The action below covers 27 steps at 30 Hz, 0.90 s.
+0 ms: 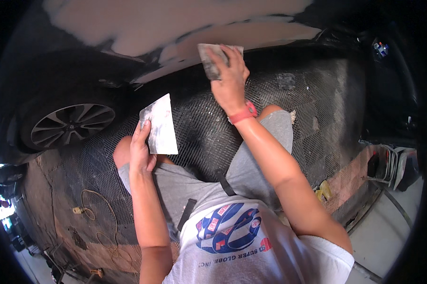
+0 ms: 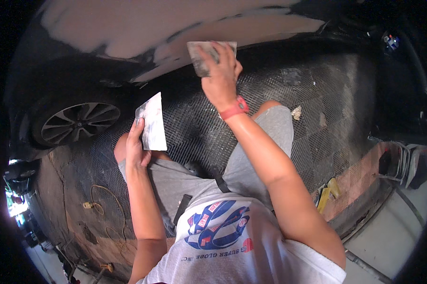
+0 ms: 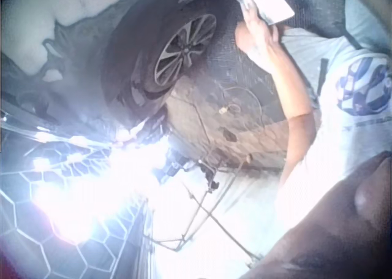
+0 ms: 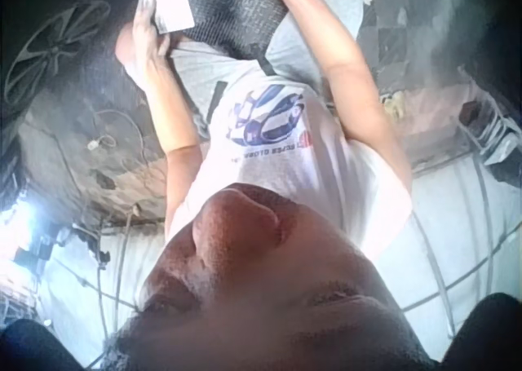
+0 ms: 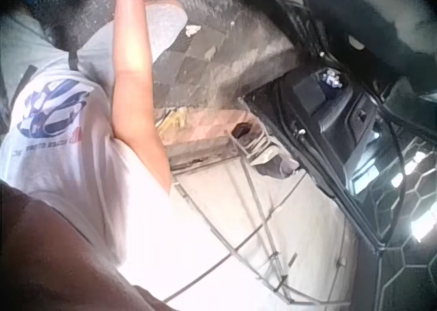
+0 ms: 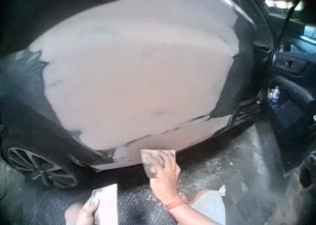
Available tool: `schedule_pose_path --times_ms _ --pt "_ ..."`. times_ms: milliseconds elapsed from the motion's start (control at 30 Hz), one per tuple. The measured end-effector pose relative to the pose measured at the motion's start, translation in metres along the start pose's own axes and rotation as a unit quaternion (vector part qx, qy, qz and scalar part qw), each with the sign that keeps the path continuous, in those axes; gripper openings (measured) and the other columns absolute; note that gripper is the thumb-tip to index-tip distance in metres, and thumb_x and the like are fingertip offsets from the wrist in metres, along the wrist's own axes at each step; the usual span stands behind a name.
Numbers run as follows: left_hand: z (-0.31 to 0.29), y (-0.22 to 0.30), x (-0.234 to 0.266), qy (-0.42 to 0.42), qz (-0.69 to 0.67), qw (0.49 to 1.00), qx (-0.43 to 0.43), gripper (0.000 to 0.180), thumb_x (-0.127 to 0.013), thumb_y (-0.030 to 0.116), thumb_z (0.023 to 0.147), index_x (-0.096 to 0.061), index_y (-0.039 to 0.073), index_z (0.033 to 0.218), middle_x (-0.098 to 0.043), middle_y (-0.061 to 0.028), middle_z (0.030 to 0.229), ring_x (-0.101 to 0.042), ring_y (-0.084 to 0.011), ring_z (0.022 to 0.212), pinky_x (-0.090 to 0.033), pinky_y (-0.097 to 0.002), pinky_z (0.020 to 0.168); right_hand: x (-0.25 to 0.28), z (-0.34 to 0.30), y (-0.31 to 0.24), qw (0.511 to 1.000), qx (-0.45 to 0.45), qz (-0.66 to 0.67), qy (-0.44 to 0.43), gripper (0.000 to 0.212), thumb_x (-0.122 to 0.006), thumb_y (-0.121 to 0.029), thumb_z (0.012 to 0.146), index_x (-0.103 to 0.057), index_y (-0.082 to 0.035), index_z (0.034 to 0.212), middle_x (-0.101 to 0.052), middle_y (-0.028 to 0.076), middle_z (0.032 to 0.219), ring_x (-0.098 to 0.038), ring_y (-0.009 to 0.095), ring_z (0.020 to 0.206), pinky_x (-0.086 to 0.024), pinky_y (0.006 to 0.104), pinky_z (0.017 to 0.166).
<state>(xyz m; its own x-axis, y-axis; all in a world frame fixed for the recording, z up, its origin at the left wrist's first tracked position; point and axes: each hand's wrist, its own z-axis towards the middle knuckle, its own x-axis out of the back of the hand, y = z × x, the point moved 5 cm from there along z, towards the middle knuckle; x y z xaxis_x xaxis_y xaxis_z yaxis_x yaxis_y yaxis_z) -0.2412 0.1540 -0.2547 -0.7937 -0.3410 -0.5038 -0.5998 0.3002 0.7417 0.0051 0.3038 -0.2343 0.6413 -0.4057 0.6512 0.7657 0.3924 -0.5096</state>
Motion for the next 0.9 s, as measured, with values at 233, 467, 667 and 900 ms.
schedule_pose_path --times_ms 233,467,667,900 --pt "0.003 0.0 0.011 -0.038 0.017 0.999 0.021 0.045 -0.059 0.027 0.107 -0.052 0.003 0.145 -0.075 -0.0109 0.116 -0.078 -0.016 0.088 -0.061 -0.0205 0.054 -0.05 0.026 -0.005 0.983 0.149 -0.08 0.069 0.08 -0.068 0.002 0.071 -0.066 -0.038 0.141 -0.049 0.0 0.15 -0.033 0.028 0.151 -0.021 0.0537 0.114" --pt "0.006 -0.004 0.014 0.027 -0.042 0.999 0.002 0.044 -0.059 0.022 0.107 -0.052 0.0 0.145 -0.073 -0.0139 0.123 -0.077 -0.0193 0.1 -0.066 -0.0292 0.078 -0.069 0.0 0.023 0.987 0.137 -0.086 -0.022 0.078 -0.067 0.001 0.071 -0.068 -0.037 0.138 -0.052 0.001 0.149 -0.037 0.027 0.15 -0.022 0.0554 0.114" --pt "0.004 -0.002 0.02 0.008 -0.024 1.0 0.01 0.042 -0.058 0.02 0.107 -0.053 -0.001 0.144 -0.071 -0.0155 0.127 -0.076 -0.0216 0.105 -0.065 -0.0322 0.085 -0.021 0.025 0.005 0.99 0.114 -0.055 0.055 0.079 -0.066 0.002 0.068 -0.069 -0.037 0.138 -0.056 0.0 0.146 -0.042 0.026 0.147 -0.024 0.0529 0.111" --pt "0.008 -0.003 0.011 0.009 -0.041 0.999 0.014 0.041 -0.059 0.019 0.107 -0.053 -0.001 0.143 -0.072 -0.0152 0.125 -0.076 -0.021 0.102 -0.065 -0.031 0.083 -0.029 0.023 -0.001 0.987 0.129 -0.09 -0.026 0.077 -0.067 0.004 0.07 -0.069 -0.034 0.137 -0.057 -0.001 0.143 -0.043 0.024 0.146 -0.024 0.0523 0.111"
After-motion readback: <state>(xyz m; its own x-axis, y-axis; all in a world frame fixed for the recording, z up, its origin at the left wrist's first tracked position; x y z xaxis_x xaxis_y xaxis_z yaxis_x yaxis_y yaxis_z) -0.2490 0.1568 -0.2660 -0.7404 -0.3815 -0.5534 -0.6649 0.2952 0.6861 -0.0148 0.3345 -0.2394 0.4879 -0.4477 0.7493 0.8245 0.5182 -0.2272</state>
